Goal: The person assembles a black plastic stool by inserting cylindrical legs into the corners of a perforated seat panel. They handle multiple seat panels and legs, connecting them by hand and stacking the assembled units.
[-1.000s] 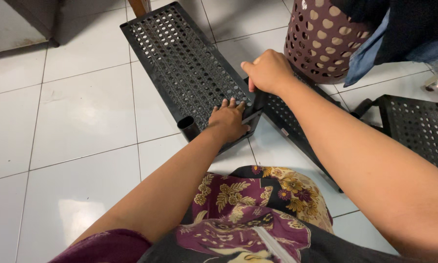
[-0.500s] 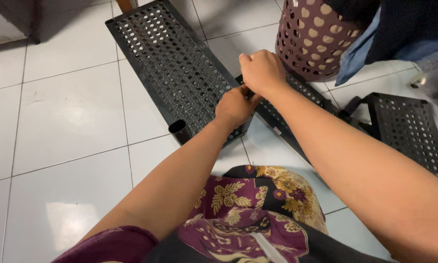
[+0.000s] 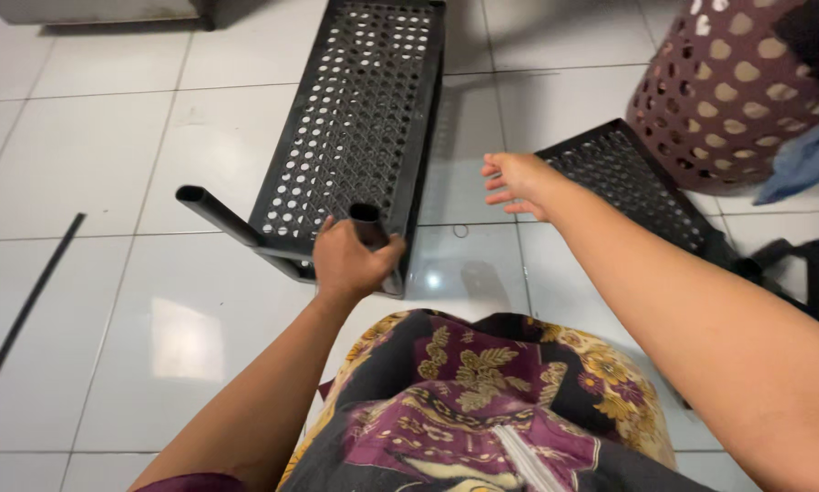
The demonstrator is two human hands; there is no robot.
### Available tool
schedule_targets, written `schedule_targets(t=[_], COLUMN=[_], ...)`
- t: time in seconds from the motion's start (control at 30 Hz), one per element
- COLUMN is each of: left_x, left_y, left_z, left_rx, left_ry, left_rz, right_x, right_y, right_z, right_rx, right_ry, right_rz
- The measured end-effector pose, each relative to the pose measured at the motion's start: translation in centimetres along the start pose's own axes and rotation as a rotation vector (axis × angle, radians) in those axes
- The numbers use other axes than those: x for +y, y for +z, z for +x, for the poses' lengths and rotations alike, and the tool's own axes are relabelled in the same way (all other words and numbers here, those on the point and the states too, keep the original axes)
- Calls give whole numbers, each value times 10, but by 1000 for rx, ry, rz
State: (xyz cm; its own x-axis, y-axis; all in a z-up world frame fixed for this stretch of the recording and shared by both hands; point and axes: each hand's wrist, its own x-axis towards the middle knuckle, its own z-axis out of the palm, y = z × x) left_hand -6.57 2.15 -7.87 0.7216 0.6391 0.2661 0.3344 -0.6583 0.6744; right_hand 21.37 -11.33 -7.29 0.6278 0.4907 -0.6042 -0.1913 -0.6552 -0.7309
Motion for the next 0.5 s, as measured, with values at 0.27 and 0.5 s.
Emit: schedule_targets(t=[0.27, 0.5], left_x=[-86, -139], left_y=[-23, 81], left_z=[-8, 116], left_rx=[870, 343], left_ry=[-1163, -1164], left_rz=[-302, -1527], right_x=[1, 12], right_y=[49, 23], right_z=[9, -5], right_rx=[-71, 26], right_ry=[54, 92], right_rz=[-111, -122])
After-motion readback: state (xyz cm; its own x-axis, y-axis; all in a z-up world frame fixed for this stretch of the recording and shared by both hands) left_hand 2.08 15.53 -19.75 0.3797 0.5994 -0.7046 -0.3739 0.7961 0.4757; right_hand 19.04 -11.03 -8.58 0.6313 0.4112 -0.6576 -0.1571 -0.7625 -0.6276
